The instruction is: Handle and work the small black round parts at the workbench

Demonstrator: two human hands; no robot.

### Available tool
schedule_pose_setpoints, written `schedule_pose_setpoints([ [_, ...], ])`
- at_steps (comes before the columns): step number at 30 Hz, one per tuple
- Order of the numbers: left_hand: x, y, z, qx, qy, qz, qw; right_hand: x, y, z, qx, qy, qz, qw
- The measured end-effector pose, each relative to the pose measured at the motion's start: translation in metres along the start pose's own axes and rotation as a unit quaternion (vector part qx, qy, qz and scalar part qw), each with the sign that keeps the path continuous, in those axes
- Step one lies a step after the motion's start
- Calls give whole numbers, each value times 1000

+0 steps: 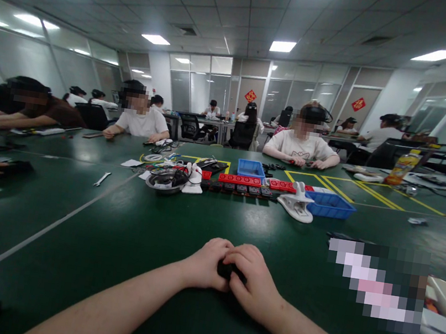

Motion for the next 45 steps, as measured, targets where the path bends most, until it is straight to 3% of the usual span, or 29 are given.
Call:
schedule_pose_setpoints([
  [6, -4, -3, 1, -18, -8, 10, 1000, -4, -16, -3, 69, -19, 20, 997],
  [14, -4, 0, -1, -29, -15, 17, 999, -1, -21, -4, 96, -27, 8, 995],
  [17, -4, 1, -2, -28, -22, 16, 999, 6, -21, -6, 109, -4, -5, 994],
  [20, -1, 2, -3, 2, -4, 4, 1000, 14, -10, -6, 65, 41, -43, 996],
  [23, 1, 4, -4, 30, 22, 27, 999, 15, 10, -4, -31, 73, -77, 994],
  [29, 2, 10, -3, 63, 51, 96, 992, 0, 32, -3, -132, 43, -108, 984],
  [38, 2, 11, -3, 42, 44, 79, 995, 0, 29, -1, -152, 12, -120, 981],
  [45, 5, 7, -1, -1, -2, 17, 1000, 3, 10, 1, -57, 11, -72, 996],
])
Point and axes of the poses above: each hand's wrist, its own z-axis towards the middle knuckle, its own x-axis out of the back of the hand, y = z × x, the point moved 8 cm from there along z, towards the middle knuckle, and after that the axes turned 2 degrees about -y, right-handed, at the moved point
